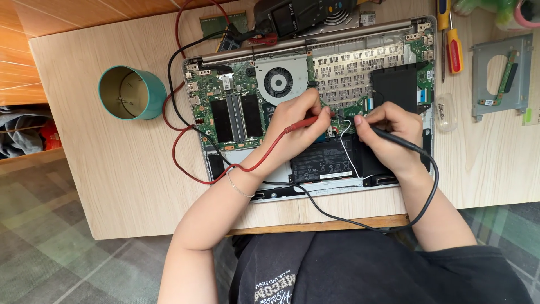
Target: Using a multimeter to test components on a laptop motherboard.
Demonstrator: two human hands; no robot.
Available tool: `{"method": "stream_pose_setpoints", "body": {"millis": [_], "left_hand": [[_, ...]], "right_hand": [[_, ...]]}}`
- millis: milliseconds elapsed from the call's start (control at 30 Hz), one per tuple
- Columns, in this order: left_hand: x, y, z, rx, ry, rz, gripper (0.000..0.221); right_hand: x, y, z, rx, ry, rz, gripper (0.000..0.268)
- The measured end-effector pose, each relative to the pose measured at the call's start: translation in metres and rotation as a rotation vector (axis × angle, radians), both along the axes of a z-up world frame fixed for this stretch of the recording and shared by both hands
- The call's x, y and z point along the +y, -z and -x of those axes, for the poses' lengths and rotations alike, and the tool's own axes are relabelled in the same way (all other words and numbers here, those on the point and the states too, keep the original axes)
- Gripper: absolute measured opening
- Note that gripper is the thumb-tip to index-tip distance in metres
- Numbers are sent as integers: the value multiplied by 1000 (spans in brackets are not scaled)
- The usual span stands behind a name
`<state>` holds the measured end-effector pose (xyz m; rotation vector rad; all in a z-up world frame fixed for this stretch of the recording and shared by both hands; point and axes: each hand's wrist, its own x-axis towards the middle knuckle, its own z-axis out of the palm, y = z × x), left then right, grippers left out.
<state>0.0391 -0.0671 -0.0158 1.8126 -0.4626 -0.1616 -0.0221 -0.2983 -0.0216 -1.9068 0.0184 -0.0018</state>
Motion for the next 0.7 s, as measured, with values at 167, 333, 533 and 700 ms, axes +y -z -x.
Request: {"method": "stream_pose_setpoints", "body": {"millis": [167,333,533,700], "left_hand": [[0,0,2,-5,-8,-16,28],[0,-4,3,-52,19,22,26],[-1,1,1,-76,17,2,25],[0,-1,-2,-65,28,8,26]], "right_hand": [[-5,7,4,28,102,-172,23],[-2,4,3,-227,-26,222,22],[4,2,2,-65,48,-102,15],[-4,0,-6,37,67,-257,15]]}}
